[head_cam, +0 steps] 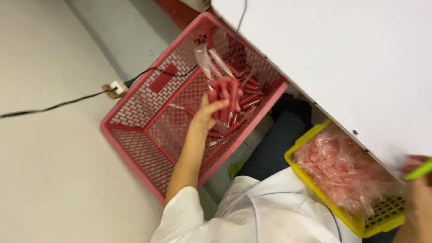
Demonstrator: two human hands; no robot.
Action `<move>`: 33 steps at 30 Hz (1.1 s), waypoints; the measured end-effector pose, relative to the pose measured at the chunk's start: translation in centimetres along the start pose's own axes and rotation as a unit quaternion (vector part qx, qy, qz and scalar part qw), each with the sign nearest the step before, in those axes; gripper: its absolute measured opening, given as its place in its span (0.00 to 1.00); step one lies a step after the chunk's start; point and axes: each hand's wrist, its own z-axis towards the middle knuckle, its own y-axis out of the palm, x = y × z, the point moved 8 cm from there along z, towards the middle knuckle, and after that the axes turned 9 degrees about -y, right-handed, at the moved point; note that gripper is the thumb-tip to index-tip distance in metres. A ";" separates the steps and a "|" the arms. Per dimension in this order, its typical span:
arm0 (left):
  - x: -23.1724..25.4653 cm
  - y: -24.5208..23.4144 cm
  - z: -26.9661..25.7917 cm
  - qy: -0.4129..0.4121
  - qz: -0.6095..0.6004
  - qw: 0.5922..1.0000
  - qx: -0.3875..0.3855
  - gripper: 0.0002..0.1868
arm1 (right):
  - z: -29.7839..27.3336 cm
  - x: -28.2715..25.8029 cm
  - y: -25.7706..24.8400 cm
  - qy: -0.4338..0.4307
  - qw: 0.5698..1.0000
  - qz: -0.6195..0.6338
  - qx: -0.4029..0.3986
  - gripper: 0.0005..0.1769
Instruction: Using scissors to cut the plastic links between sausages to separate them on a production line.
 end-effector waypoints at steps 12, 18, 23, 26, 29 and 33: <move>-21.0 21.2 2.6 -0.236 0.332 0.913 -0.032 0.39 | -13.1 -15.1 5.6 -0.108 0.990 0.073 -0.049 0.36; -24.3 26.5 1.3 -0.242 0.424 0.866 -0.107 0.43 | -15.8 -8.6 4.4 0.016 0.966 0.257 -0.005 0.38; -25.1 26.5 1.2 -0.235 0.411 0.873 -0.120 0.36 | -17.3 -7.1 6.2 0.071 0.912 0.404 -0.008 0.35; -25.8 25.4 1.1 -0.251 0.401 0.874 -0.113 0.34 | -18.1 -5.7 7.4 0.107 0.891 0.441 -0.021 0.32; -25.8 24.3 1.2 -0.258 0.423 0.861 -0.114 0.40 | -18.7 -4.3 8.5 0.111 0.899 0.422 -0.028 0.33; -24.1 25.1 1.1 -0.262 0.492 0.818 -0.141 0.45 | -17.2 -6.7 6.2 0.052 0.969 0.243 0.003 0.35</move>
